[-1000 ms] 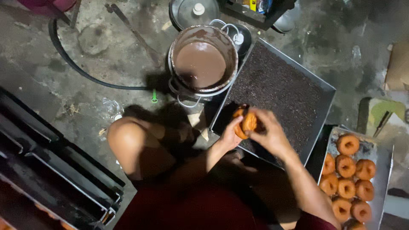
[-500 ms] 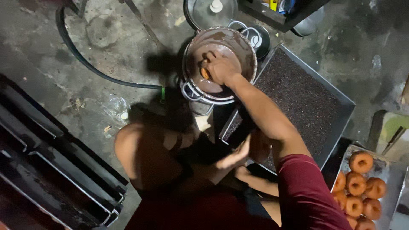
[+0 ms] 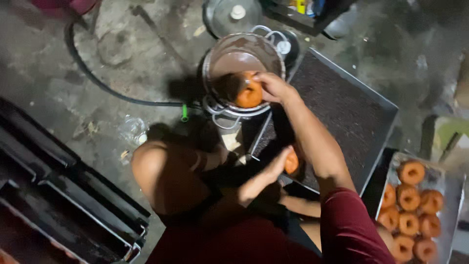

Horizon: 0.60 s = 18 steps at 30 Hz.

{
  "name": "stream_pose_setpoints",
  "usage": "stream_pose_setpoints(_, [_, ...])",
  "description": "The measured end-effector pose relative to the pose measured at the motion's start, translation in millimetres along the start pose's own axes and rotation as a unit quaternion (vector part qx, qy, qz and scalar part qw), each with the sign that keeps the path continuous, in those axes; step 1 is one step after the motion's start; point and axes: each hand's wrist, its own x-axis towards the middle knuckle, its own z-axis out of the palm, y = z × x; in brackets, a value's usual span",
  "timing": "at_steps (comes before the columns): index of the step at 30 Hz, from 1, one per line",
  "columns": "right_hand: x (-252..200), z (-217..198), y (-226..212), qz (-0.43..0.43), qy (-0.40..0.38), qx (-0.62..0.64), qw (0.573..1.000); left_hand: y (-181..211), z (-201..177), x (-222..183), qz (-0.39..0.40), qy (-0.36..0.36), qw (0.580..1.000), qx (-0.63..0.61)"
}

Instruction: The person dips donuts into a pot of chocolate glaze and then into a tray of dark sprinkles before placing them onto large metal trays.

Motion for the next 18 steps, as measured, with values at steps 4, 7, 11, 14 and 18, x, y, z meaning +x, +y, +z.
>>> stream_pose_setpoints(4, [-147, 44, -17, -0.165, -0.007, 0.029, 0.986, 38, -34, -5, 0.031, 0.057, 0.985, -0.163])
stream_pose_setpoints(7, [-240, 83, 10, -0.283, 0.13, -0.207, 0.927, 71, -58, 21, 0.231, -0.034, 0.951, -0.201])
stream_pose_setpoints(11, [-284, 130, 69, -0.291, 0.438, -0.486, 0.699, 117, -9, 22, 0.153, -0.05, 0.972, -0.173])
stream_pose_setpoints(14, [-289, 139, 84, -0.31, 0.491, -0.549, 0.601, 128, 42, -14, 0.11, -0.105, 0.986, -0.065])
stream_pose_setpoints(18, [-301, 114, 76, -0.33, 0.58, -0.455, 0.59, 113, 56, -29, 0.185, -0.158, 0.965, 0.095])
